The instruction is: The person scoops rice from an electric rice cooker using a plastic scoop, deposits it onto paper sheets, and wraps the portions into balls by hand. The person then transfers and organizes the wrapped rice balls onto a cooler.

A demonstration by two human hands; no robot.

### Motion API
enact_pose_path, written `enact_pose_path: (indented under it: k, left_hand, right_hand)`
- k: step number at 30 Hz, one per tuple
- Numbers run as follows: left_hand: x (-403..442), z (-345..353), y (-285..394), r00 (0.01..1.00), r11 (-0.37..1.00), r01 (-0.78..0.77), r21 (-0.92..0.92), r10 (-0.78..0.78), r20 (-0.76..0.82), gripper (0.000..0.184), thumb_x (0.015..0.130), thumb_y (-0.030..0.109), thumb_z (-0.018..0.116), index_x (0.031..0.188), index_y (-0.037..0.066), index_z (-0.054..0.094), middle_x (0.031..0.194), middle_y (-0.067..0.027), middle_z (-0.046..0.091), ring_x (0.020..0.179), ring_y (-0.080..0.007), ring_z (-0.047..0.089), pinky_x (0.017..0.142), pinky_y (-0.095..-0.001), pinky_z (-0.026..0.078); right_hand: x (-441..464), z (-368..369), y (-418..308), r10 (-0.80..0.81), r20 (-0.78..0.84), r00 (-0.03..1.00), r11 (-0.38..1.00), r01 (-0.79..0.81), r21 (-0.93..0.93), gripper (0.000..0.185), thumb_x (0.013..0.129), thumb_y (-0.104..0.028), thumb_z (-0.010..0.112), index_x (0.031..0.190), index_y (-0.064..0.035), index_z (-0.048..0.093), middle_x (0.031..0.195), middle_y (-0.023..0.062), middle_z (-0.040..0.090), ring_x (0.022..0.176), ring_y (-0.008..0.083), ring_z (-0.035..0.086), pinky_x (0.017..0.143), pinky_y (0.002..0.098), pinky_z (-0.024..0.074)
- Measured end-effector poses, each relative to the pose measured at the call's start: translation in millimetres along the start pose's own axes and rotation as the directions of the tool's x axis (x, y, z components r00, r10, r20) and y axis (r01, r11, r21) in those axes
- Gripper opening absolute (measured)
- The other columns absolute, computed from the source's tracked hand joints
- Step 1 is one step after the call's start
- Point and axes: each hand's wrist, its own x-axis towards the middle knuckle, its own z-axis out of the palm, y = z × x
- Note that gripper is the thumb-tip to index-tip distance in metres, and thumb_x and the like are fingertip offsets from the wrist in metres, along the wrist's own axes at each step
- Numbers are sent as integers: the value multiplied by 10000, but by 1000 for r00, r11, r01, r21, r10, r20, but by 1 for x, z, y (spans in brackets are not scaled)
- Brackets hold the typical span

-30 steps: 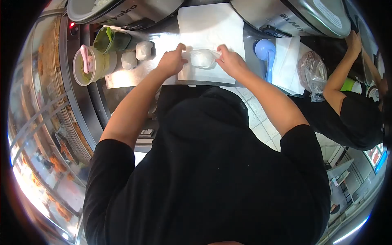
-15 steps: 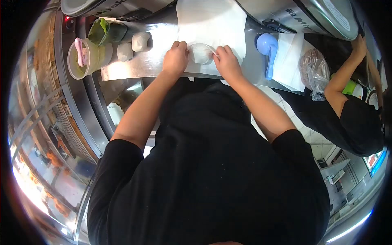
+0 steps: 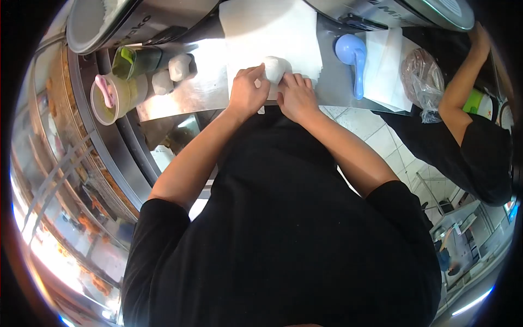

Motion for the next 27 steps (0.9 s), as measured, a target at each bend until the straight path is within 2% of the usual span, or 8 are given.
enact_pose_path:
  k: [3,5,10,13,17,20,24,27]
  left_hand:
    - [14,0,19,990,995,71,73,-79,118,461,882,263,694,1206,-64,719,1171,-263,732,1109,-414,677,992,-455,535]
    - [30,-9,48,881,926,296,235,-359,308,527,868,405,768,1114,-59,734,1060,-243,760,964,-372,727,882,-443,575]
    - [45,-7,1,909,954,291,64,-297,292,498,894,414,784,1060,-48,705,991,-178,752,901,-278,737,844,-415,593]
    - [40,-23,-2,823,339,568,-750,-223,522,423,989,205,618,1295,-72,528,1323,-188,617,1191,-325,644,1099,-499,512]
    - [26,-70,42,837,-94,517,-851,-150,526,485,919,131,462,1355,-72,519,1333,-211,610,1316,-354,563,1184,-558,425]
    - [12,-100,52,925,-209,379,-901,111,363,429,945,171,517,1315,-41,565,1318,-181,623,1271,-334,590,1155,-540,447]
    - [-3,-133,72,942,126,334,-934,-66,328,451,966,300,718,1291,6,611,1302,-129,647,1258,-288,600,1202,-536,391]
    - [-12,-142,65,955,92,271,-958,-151,255,434,933,185,781,1294,21,604,1174,-84,668,1123,-236,643,1057,-453,501]
  right_hand:
    - [-3,9,1,42,33,999,999,-42,0,429,918,-249,650,1284,-27,680,1354,104,577,1280,278,507,1066,461,387]
    - [-2,14,4,11,-48,999,1000,-10,27,422,933,-279,629,1273,-37,688,1354,111,569,1298,278,487,1085,473,365]
    - [-5,-9,2,37,34,999,991,-41,125,528,964,-303,622,1410,-21,607,1420,129,551,1318,301,481,1090,479,350]
    - [-4,-23,-4,51,-145,988,951,-4,310,589,979,-300,627,1483,-6,547,1468,137,535,1353,314,465,1105,493,333]
    - [2,-73,-38,3,-356,935,807,208,553,583,970,-214,630,1490,24,517,1487,190,537,1394,357,480,1152,484,343]
    - [13,-92,-53,-117,-469,875,712,403,575,614,940,-151,621,1501,50,474,1479,256,542,1398,407,501,1179,451,373]
    - [21,-113,-91,-160,-414,896,535,431,727,662,907,-137,622,1512,55,433,1485,265,531,1379,412,519,1151,463,412]
    - [29,-115,-109,-227,-395,890,453,456,766,608,883,-97,611,1468,22,501,1466,242,556,1341,412,550,1136,458,430]
